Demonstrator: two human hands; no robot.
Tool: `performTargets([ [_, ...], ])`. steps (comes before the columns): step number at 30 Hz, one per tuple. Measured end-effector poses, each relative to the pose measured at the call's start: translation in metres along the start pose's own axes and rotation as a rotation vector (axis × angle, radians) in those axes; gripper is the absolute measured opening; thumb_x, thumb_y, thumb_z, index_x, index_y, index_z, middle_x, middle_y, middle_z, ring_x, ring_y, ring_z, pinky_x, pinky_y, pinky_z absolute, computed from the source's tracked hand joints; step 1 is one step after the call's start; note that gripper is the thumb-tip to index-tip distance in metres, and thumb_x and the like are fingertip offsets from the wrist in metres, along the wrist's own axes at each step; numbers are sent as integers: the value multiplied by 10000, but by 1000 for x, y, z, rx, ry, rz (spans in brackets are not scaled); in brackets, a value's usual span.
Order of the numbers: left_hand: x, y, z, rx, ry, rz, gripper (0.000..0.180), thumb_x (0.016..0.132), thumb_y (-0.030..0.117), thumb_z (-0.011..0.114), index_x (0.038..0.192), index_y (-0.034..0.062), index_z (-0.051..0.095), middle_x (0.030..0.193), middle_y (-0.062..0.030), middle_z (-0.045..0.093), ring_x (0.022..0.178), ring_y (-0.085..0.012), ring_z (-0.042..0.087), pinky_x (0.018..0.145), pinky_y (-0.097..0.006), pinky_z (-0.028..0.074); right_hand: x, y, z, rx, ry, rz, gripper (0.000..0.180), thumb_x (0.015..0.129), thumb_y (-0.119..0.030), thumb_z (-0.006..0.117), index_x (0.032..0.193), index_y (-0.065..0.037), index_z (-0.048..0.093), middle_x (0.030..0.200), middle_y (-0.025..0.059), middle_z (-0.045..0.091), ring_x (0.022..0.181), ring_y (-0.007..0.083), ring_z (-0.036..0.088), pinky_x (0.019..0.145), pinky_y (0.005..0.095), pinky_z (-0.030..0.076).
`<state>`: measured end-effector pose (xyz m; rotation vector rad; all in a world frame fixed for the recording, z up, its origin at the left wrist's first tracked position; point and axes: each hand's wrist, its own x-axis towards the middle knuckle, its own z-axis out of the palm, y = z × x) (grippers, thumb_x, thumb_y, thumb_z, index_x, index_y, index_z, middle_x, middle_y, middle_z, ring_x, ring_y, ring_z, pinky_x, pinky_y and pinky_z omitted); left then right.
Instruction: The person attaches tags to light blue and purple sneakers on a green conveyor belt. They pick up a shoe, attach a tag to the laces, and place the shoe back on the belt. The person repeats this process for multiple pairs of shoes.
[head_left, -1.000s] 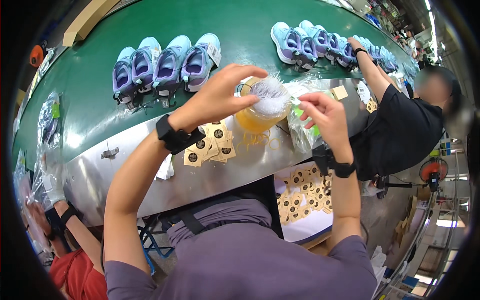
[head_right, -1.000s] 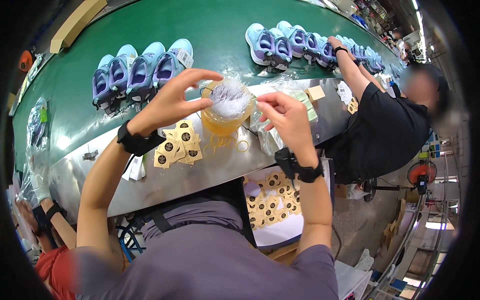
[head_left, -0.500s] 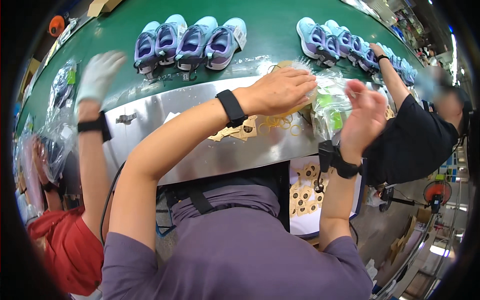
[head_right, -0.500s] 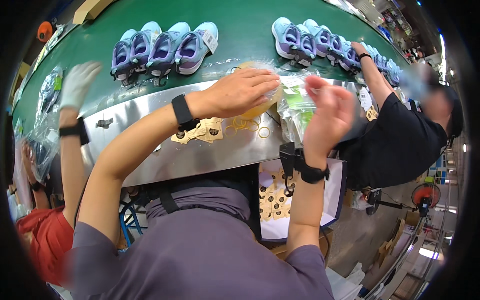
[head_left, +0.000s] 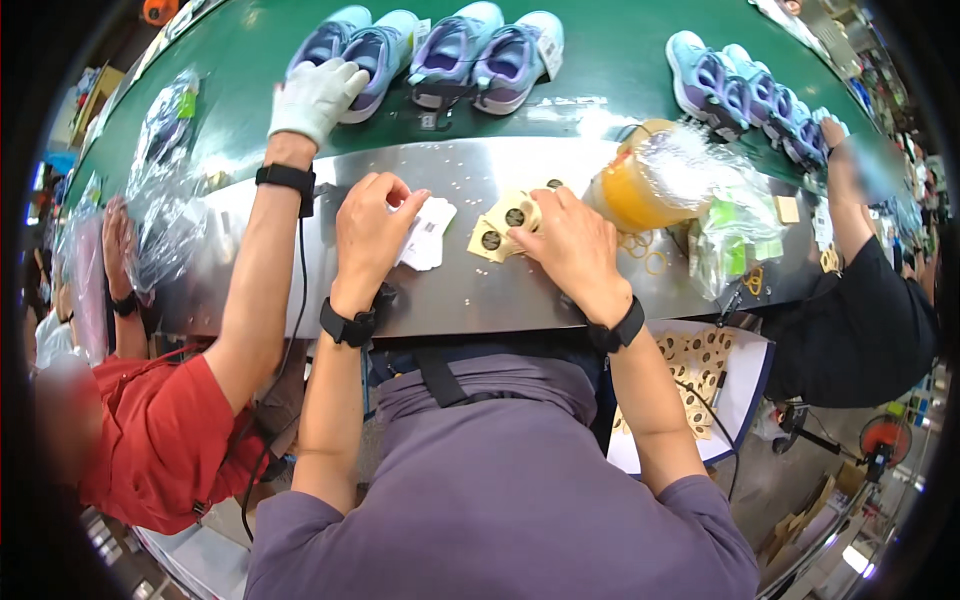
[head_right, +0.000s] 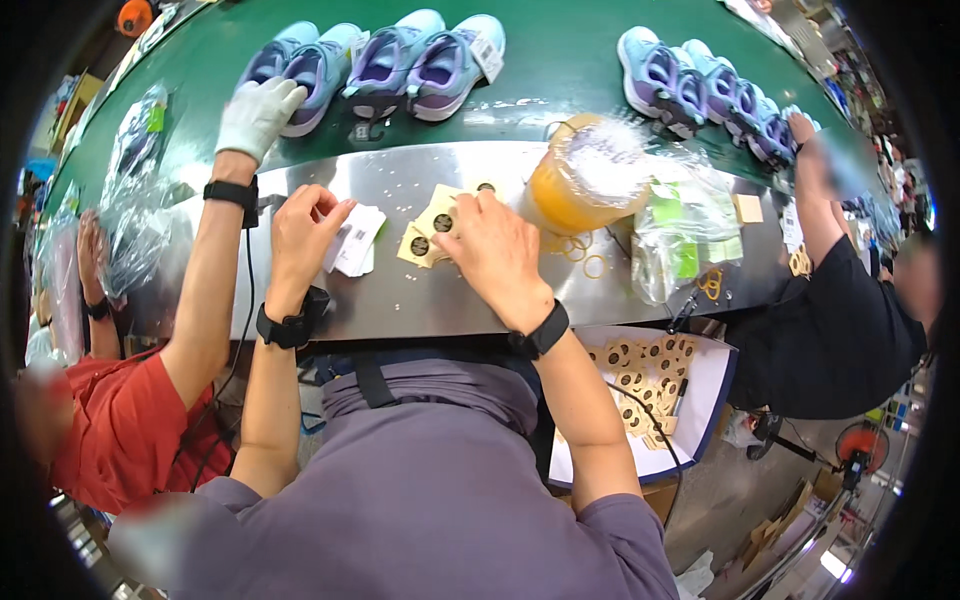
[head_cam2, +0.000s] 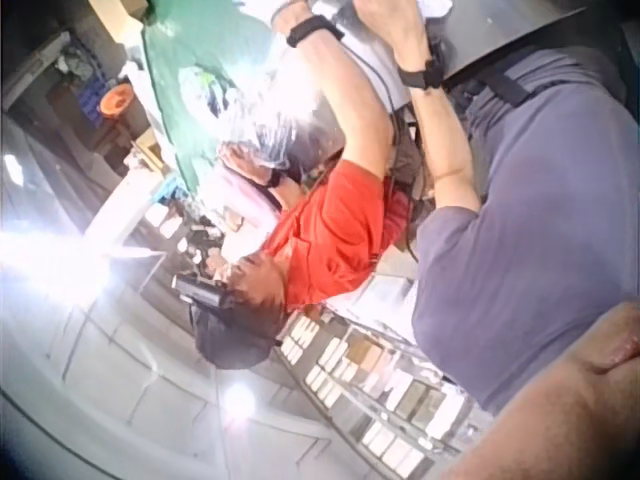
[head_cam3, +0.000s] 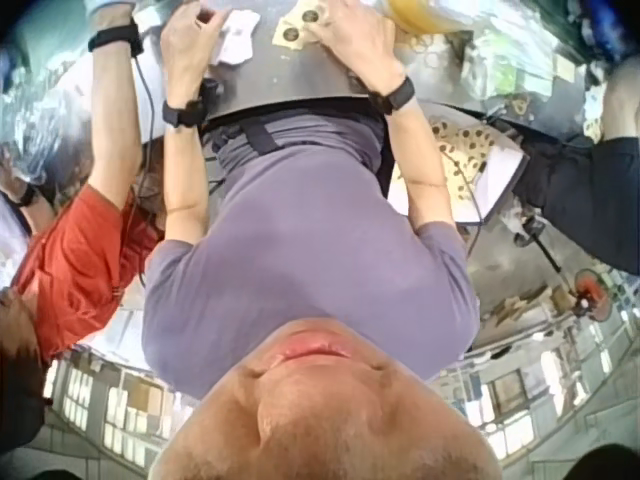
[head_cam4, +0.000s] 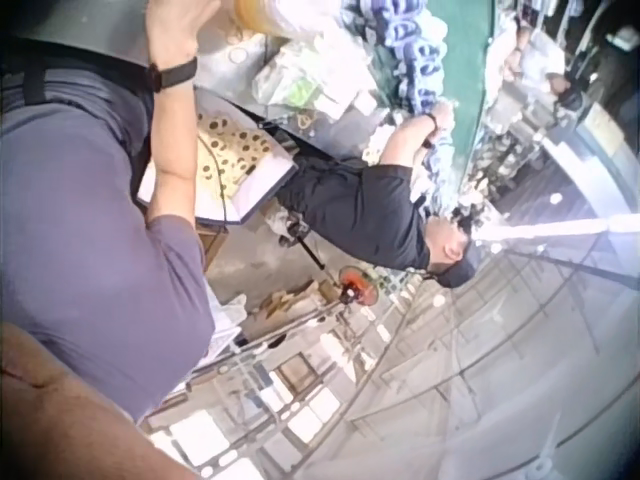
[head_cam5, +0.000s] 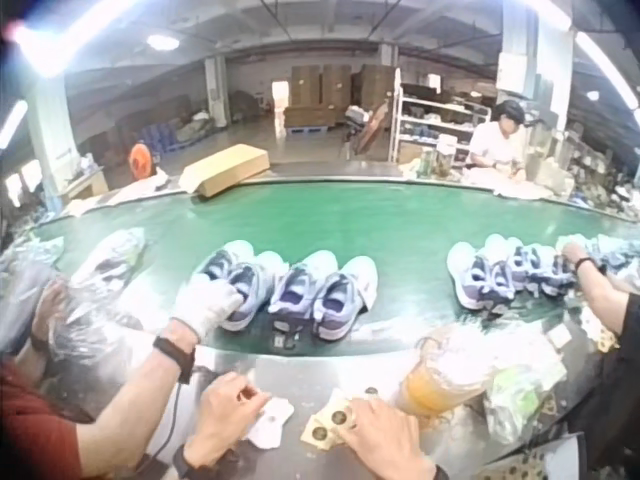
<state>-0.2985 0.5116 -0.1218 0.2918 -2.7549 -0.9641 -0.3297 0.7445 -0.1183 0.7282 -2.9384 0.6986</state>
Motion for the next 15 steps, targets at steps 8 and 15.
performTargets([
  [8,-1,-28,0,11,-76,-86,288,718,257,754,812,18,626,737,-85,604,681,-220,576,613,-325,457,11,18,1,350,-140,217,201,780,-217,673,813,-34,597,765,140,624,701,296,605,618,391,464],
  [15,8,-30,-22,-602,-196,-289,160,785,122,694,829,-22,641,710,-39,632,636,-70,562,560,-224,436,-8,40,-8,753,-53,440,182,789,-165,700,777,6,636,519,-34,403,500,52,343,468,239,297],
])
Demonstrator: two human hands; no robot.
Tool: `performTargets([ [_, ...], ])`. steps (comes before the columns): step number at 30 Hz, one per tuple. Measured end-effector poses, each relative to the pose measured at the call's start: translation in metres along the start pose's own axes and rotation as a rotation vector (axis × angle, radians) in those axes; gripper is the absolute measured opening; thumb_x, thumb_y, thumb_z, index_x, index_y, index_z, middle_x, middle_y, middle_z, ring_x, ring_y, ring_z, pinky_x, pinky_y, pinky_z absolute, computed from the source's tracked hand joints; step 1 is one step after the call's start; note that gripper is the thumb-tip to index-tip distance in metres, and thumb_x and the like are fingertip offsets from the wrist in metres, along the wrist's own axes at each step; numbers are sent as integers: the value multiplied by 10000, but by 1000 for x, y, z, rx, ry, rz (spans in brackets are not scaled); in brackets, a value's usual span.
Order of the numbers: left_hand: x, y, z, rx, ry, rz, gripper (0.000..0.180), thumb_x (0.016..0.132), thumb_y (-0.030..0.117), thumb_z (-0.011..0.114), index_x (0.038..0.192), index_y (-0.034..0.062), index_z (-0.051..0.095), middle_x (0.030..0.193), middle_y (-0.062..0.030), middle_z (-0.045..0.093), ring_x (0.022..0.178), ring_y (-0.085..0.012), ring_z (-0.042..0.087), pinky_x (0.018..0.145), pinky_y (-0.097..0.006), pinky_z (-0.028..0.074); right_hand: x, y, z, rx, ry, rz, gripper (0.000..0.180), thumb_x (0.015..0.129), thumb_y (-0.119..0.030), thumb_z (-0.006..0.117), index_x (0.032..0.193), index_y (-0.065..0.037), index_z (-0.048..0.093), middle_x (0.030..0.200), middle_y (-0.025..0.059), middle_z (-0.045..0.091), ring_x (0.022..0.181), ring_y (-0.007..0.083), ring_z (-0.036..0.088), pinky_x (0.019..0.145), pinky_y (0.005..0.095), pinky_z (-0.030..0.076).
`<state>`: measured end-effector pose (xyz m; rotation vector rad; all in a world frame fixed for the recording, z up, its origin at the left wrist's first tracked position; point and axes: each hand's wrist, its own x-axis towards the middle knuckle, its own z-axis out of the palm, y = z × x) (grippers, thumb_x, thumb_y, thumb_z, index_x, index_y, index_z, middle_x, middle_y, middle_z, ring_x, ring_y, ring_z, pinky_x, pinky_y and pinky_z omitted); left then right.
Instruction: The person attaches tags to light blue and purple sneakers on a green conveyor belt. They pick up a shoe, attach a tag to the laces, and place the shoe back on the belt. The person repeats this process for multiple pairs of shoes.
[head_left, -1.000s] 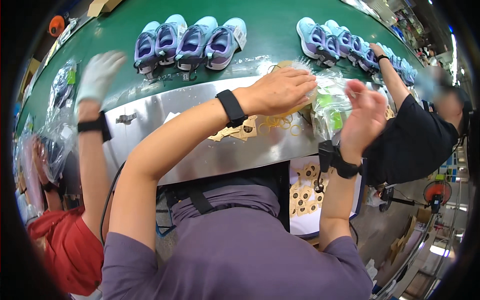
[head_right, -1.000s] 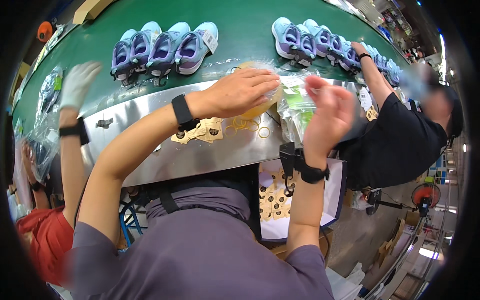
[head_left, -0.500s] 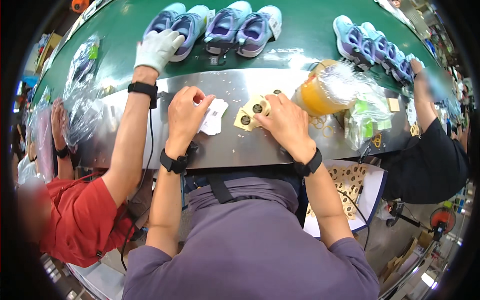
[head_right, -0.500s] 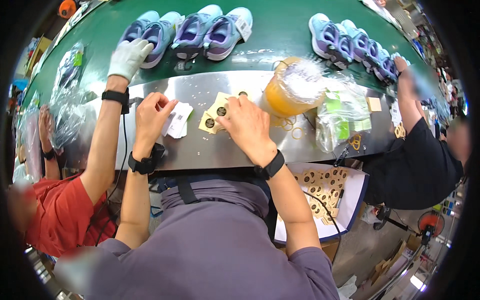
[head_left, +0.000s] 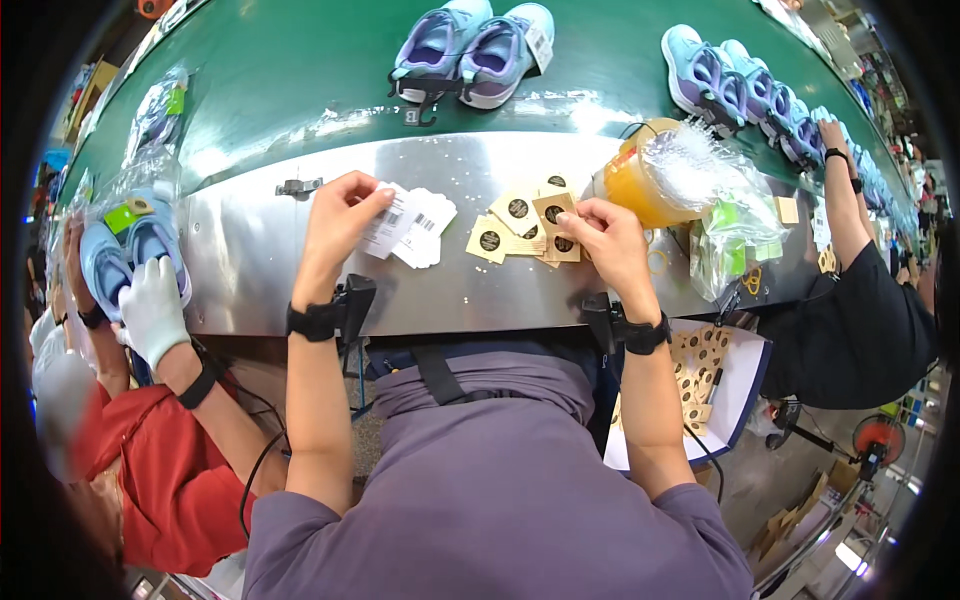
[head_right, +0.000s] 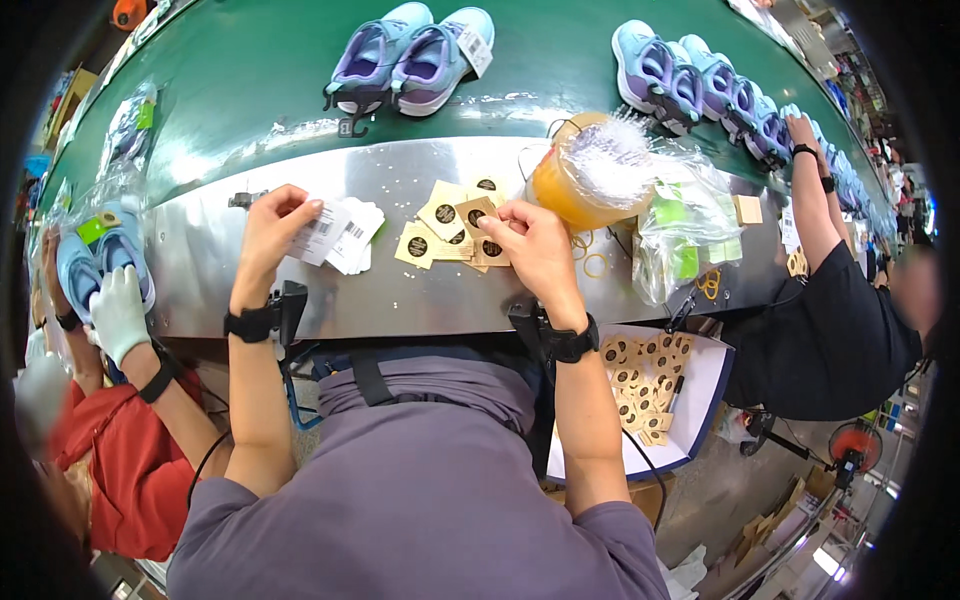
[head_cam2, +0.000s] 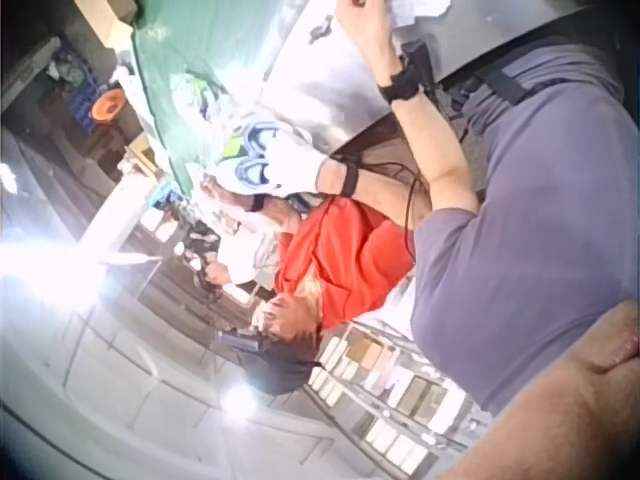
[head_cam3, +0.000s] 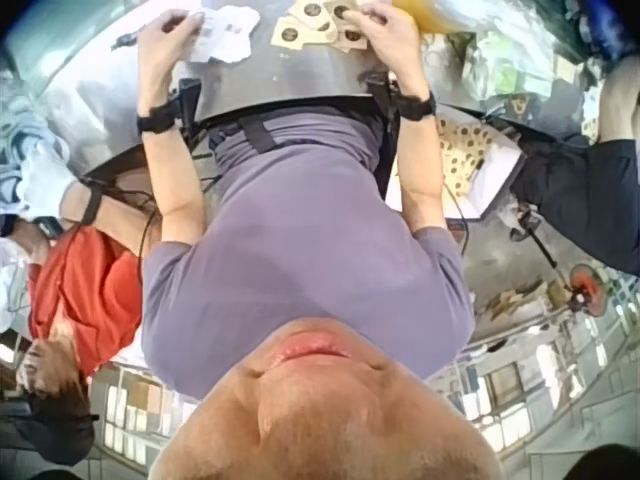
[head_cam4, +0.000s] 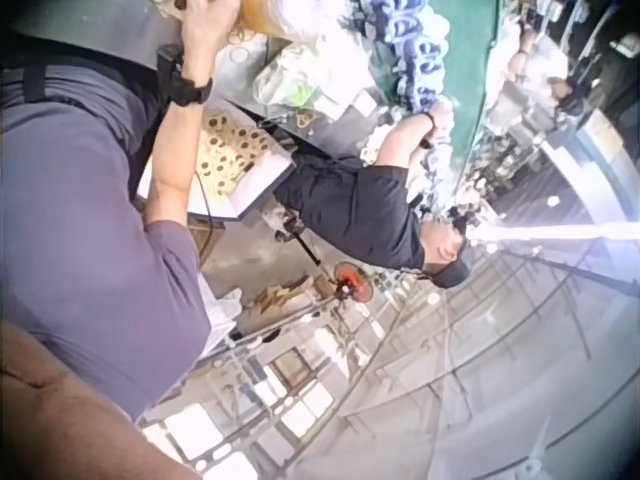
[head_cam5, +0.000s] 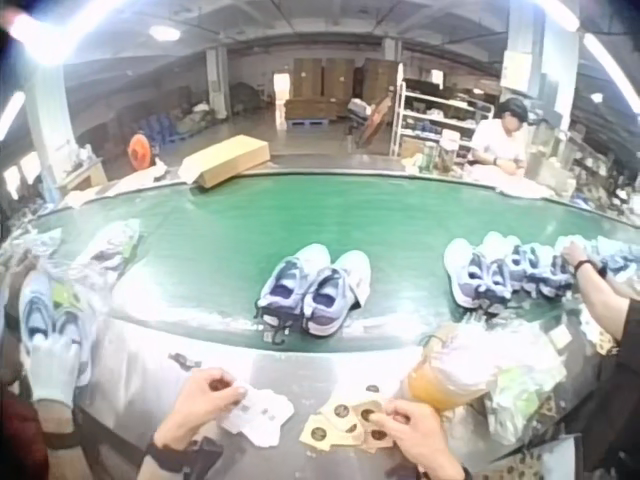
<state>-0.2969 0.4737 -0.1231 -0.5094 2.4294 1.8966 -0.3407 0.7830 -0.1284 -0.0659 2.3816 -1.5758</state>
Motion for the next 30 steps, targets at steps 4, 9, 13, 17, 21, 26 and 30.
performTargets([
  [4,-11,14,7,26,49,47,154,803,108,671,861,-34,663,726,-54,648,648,-71,585,569,-220,452,-17,-15,4,-139,195,-308,142,753,-128,724,739,-11,645,543,-6,426,494,78,372,464,255,308],
  [9,-2,-20,12,224,114,45,234,785,157,692,924,-32,690,781,-70,660,674,-107,593,595,-253,463,-18,-19,13,-325,249,-455,113,720,-119,729,721,-40,648,569,42,490,479,148,446,463,298,347],
  [13,-1,-17,11,185,180,167,231,773,147,703,920,-31,691,790,-62,659,650,-100,566,598,-248,449,-21,-15,12,-340,226,-443,104,712,-109,733,729,-48,651,571,39,491,482,147,455,460,295,348],
  [17,-28,25,19,-390,-14,70,75,840,41,639,912,24,626,812,-40,656,703,-79,606,658,-210,493,-25,-21,13,-421,391,-730,94,684,-84,738,712,-77,648,585,18,477,502,159,462,450,298,364],
  [21,-48,29,69,-1022,-388,-249,112,885,80,601,990,71,564,934,-26,628,878,-108,616,803,-262,514,-32,-40,12,-625,432,-1080,132,630,-61,727,726,-115,654,591,-9,407,533,152,472,427,285,366],
  [26,-52,31,114,-1084,-321,-390,121,897,83,593,1009,50,562,940,-31,628,879,-100,614,793,-255,515,-35,-33,4,-743,341,-1135,249,626,-71,675,872,-111,664,623,4,405,570,159,500,450,280,392],
  [30,-46,43,119,-1042,-104,-215,221,858,54,642,1051,7,547,948,-70,639,841,-110,615,732,-244,512,-42,-37,3,-418,110,-812,363,786,4,581,1145,-40,556,775,90,550,672,252,558,581,343,459],
])
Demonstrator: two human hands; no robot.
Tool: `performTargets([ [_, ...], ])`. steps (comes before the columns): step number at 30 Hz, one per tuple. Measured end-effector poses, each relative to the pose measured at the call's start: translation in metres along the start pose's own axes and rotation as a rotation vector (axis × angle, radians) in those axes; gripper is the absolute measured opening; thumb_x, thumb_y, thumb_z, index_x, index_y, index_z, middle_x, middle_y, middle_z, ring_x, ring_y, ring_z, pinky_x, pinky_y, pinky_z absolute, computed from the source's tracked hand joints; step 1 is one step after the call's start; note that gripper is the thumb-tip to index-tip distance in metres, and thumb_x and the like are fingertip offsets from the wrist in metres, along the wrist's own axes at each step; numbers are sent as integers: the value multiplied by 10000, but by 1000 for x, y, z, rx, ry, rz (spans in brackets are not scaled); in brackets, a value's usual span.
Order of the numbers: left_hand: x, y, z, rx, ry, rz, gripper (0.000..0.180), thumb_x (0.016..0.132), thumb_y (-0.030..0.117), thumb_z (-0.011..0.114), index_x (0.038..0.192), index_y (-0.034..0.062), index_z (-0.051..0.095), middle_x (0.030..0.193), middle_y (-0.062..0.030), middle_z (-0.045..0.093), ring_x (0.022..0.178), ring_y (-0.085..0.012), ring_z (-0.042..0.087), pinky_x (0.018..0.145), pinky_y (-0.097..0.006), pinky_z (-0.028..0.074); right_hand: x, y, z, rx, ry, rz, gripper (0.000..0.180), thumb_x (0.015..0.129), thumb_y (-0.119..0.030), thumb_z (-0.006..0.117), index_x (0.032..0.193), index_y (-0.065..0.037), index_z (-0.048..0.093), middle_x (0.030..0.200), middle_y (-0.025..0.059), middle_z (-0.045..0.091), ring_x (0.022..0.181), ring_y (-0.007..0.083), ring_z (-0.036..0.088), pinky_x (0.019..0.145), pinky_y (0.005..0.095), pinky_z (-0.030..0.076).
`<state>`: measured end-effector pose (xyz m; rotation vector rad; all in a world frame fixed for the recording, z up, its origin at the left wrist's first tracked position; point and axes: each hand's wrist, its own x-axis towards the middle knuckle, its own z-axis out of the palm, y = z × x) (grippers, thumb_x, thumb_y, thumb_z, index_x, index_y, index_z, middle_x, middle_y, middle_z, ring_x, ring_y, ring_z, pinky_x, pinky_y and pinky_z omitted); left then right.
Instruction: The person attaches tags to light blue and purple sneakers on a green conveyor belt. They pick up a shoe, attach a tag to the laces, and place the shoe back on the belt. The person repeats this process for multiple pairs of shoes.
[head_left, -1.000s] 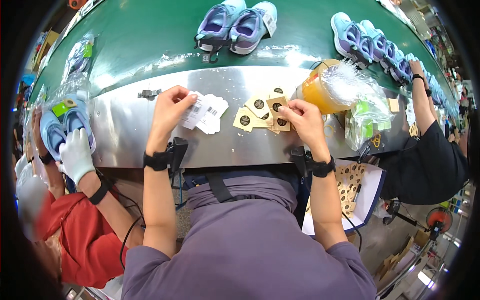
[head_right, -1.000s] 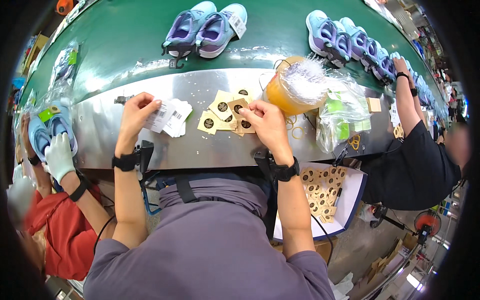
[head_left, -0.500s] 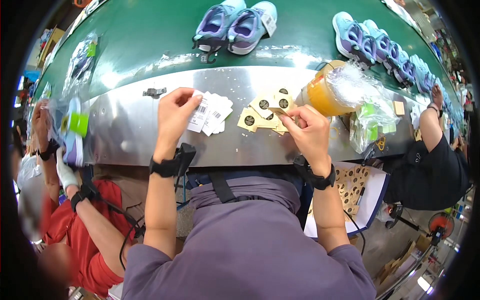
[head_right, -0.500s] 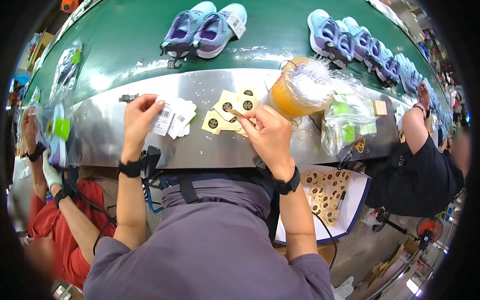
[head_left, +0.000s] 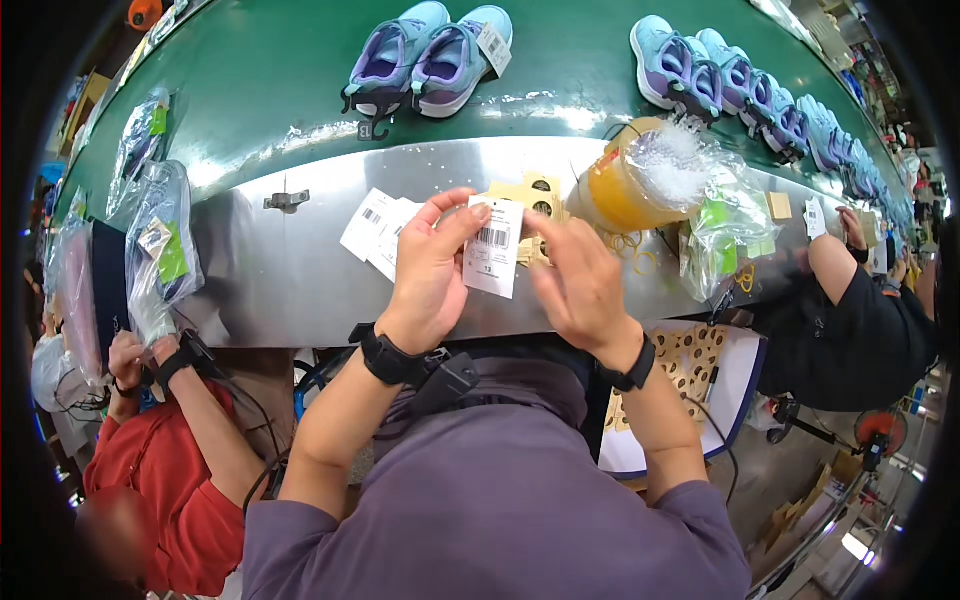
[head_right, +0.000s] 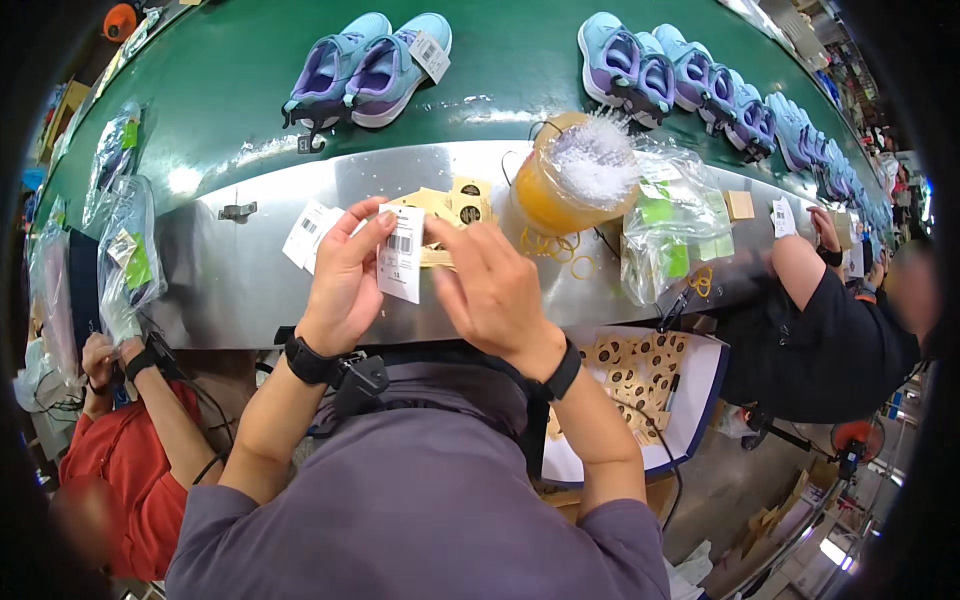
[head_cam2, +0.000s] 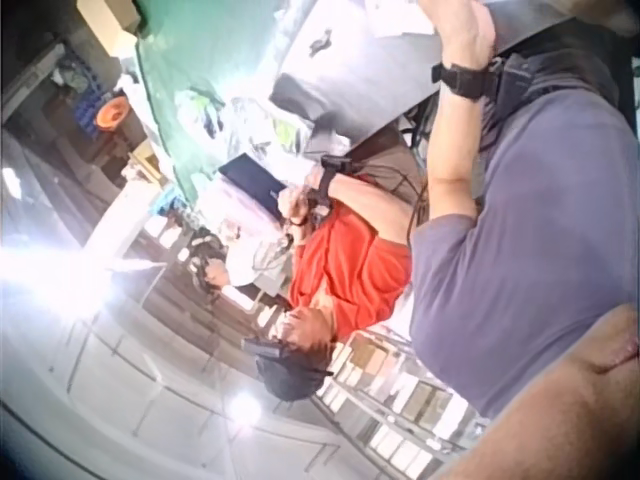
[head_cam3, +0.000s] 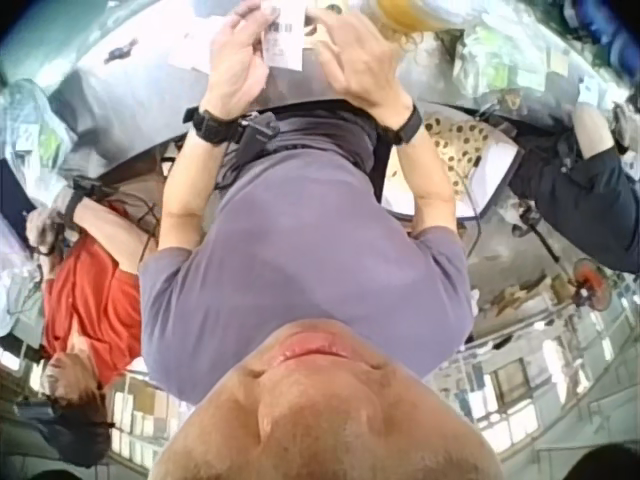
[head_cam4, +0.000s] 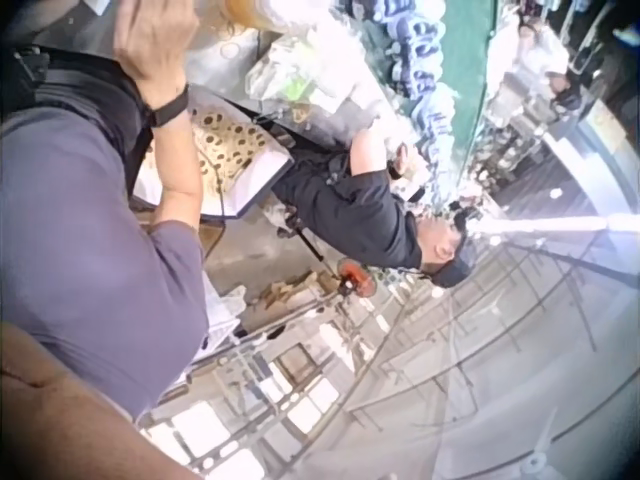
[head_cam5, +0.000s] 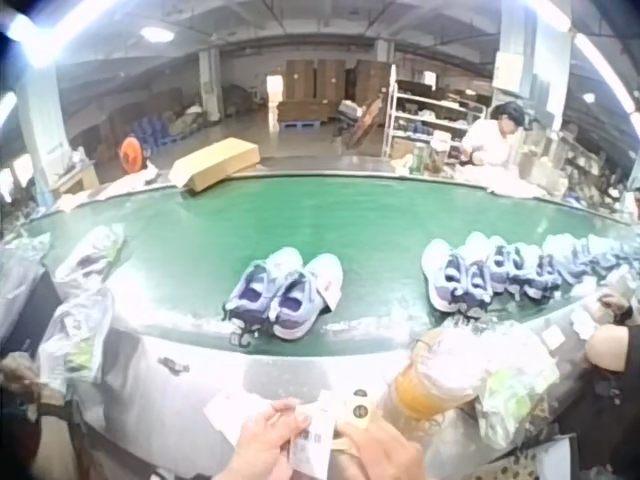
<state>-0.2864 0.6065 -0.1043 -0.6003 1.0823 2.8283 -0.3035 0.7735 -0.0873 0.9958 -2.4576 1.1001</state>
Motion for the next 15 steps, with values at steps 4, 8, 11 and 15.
performTargets([
  [4,6,-3,1,218,0,202,225,832,43,670,1031,-4,575,915,-54,640,809,-90,607,713,-223,493,-7,0,-1,261,132,291,256,851,-2,581,1106,-17,582,824,124,633,700,261,613,606,334,483],
  [8,-2,-7,11,367,-18,289,185,820,50,688,978,-6,606,882,-44,651,784,-74,603,716,-214,484,6,1,-7,99,138,124,147,803,4,630,947,-27,639,757,100,647,629,243,629,564,325,487],
  [11,-4,-9,17,422,-41,296,171,823,39,679,973,-3,609,891,-44,650,790,-73,602,723,-206,479,14,-2,-8,50,172,126,96,771,-4,658,862,-33,646,731,93,645,608,234,633,542,317,487],
  [15,-2,-13,19,467,-81,317,160,826,24,671,972,2,609,901,-41,651,791,-74,604,711,-199,480,14,1,-9,50,172,156,99,755,-18,673,843,-39,635,720,89,642,602,230,634,529,312,484],
])
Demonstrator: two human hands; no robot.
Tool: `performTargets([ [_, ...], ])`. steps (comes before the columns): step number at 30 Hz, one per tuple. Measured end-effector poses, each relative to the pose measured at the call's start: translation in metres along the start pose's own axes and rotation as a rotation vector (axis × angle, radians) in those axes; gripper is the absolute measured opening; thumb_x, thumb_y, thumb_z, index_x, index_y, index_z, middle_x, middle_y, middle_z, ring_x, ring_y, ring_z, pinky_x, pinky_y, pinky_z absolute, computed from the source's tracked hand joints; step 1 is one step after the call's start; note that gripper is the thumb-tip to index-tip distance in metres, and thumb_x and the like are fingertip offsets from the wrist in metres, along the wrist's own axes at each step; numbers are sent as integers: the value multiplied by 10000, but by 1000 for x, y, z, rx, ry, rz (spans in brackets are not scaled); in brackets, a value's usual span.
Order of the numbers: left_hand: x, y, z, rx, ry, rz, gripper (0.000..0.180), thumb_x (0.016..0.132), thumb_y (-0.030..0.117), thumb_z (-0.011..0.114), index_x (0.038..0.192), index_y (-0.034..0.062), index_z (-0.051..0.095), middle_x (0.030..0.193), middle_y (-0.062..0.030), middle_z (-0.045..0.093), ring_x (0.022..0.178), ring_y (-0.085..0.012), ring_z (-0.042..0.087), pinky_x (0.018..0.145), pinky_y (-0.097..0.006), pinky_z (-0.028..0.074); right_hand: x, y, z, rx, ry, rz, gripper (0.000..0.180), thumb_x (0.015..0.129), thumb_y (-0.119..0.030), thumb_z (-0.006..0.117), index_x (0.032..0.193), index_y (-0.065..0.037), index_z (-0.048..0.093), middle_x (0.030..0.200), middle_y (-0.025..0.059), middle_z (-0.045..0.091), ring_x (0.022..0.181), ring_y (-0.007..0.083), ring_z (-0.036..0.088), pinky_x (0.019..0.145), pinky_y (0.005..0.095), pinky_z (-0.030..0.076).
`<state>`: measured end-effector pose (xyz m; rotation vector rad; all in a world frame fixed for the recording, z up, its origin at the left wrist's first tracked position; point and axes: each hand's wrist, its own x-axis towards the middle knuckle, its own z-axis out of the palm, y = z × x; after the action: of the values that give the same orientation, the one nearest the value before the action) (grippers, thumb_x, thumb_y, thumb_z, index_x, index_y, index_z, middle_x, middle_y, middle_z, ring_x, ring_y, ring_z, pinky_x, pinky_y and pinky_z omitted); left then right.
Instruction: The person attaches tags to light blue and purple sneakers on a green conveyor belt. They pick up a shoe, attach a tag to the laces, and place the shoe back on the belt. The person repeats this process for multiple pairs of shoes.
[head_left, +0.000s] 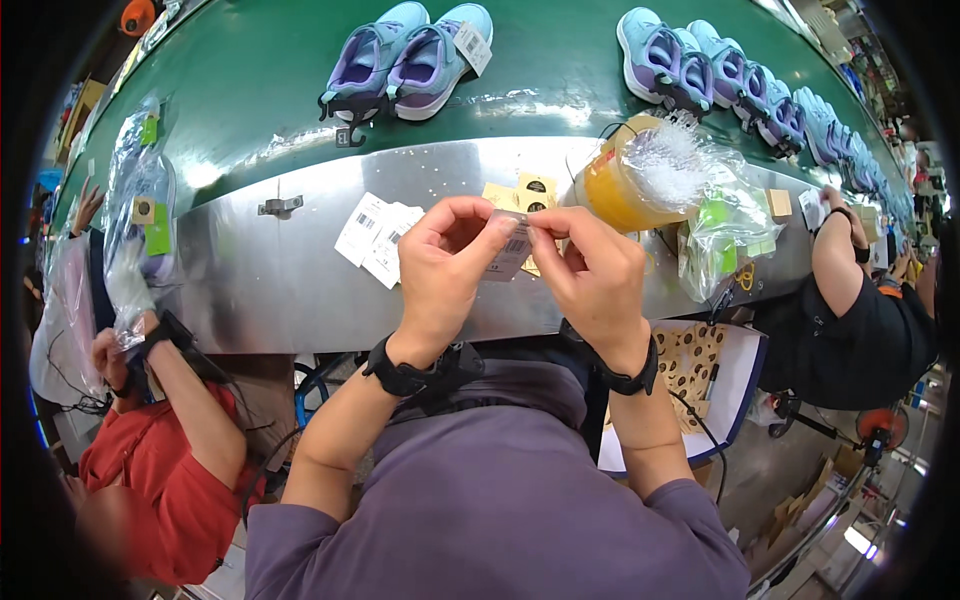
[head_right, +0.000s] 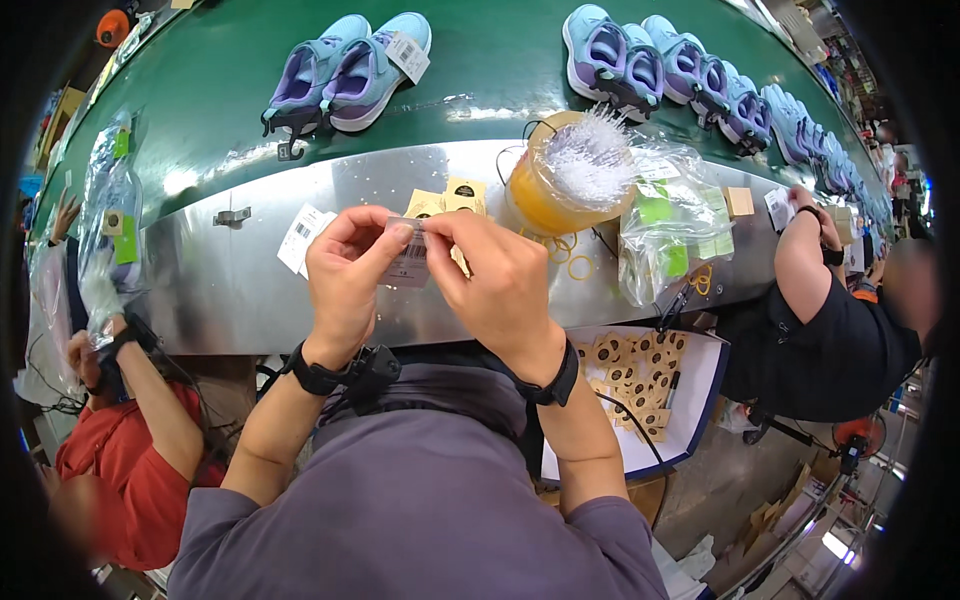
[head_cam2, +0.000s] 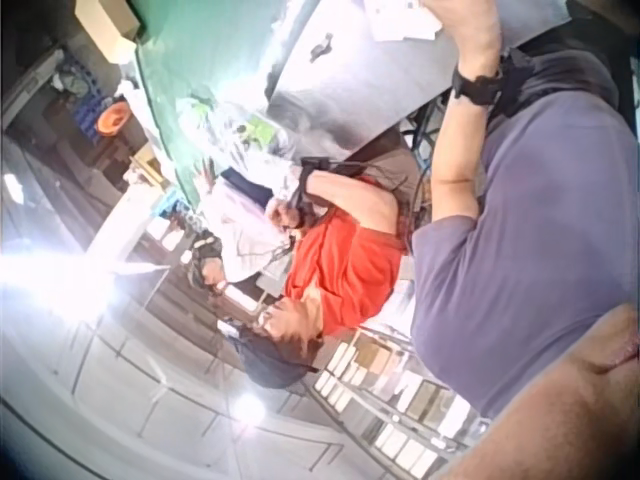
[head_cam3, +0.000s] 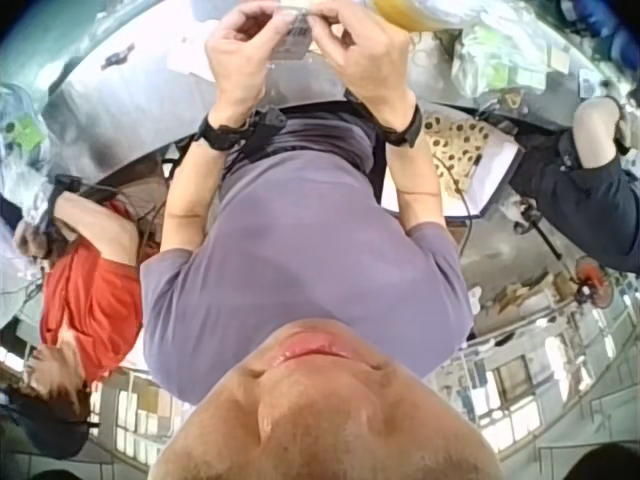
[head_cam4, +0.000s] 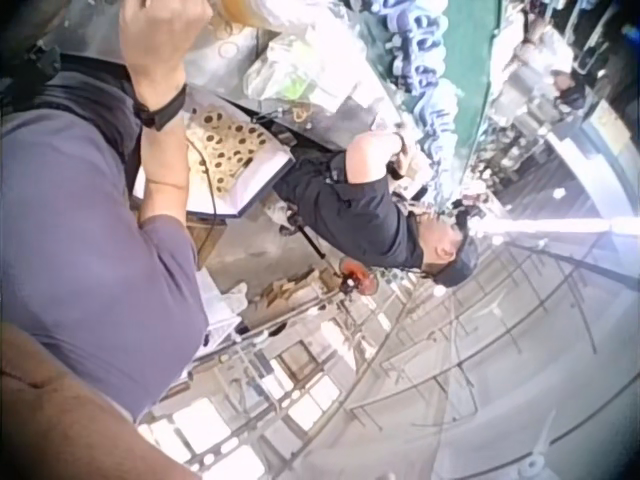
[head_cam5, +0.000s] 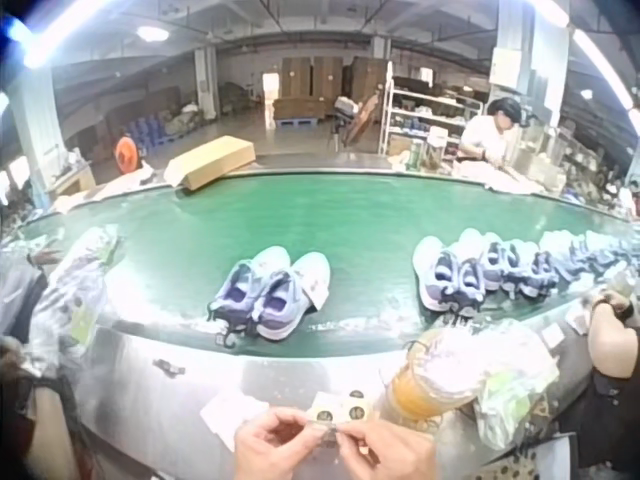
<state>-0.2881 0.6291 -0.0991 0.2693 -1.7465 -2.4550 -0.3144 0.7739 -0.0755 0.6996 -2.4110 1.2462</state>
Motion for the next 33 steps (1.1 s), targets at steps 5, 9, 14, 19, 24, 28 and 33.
performTargets([
  [5,3,-2,0,102,-35,55,128,807,22,689,911,4,617,841,-29,640,741,-70,594,655,-205,471,-1,0,2,0,-12,78,107,762,-15,665,859,-45,633,735,92,650,589,230,636,516,312,484],
  [9,13,-8,2,374,-77,405,121,758,-15,709,841,18,627,788,-41,622,653,-89,571,589,-216,442,2,1,4,13,-9,141,121,788,-30,645,907,-46,638,765,114,657,612,256,642,525,324,489],
  [14,42,27,25,837,-390,1184,179,595,-2,664,761,29,605,778,-58,575,698,-201,572,598,-291,461,14,8,-40,-91,-147,25,164,814,-57,620,976,-39,639,777,134,656,661,293,642,574,356,496],
  [19,69,54,64,974,-527,1612,104,616,138,592,690,70,562,796,-32,545,769,-161,564,615,-273,450,47,4,-91,87,-188,210,84,863,-35,599,944,-11,601,680,37,612,629,22,546,563,205,439],
  [24,105,66,95,951,-794,1777,126,620,92,631,736,68,587,801,-47,551,771,-189,568,635,-291,496,83,6,-123,-479,-250,-36,91,803,-41,609,889,-59,583,749,77,609,609,193,605,508,318,449],
  [28,130,64,122,945,-729,1711,177,586,85,643,746,52,575,775,-36,536,691,-175,529,583,-285,475,101,35,-128,-593,-37,-277,102,759,-49,603,846,-96,576,747,79,565,632,239,610,495,379,453],
  [33,169,40,155,952,-668,1685,212,648,87,645,846,50,580,940,-50,586,913,-210,584,720,-329,500,143,87,-161,555,9,383,64,929,-120,519,950,-60,526,899,117,675,499,50,446,410,214,339],
])
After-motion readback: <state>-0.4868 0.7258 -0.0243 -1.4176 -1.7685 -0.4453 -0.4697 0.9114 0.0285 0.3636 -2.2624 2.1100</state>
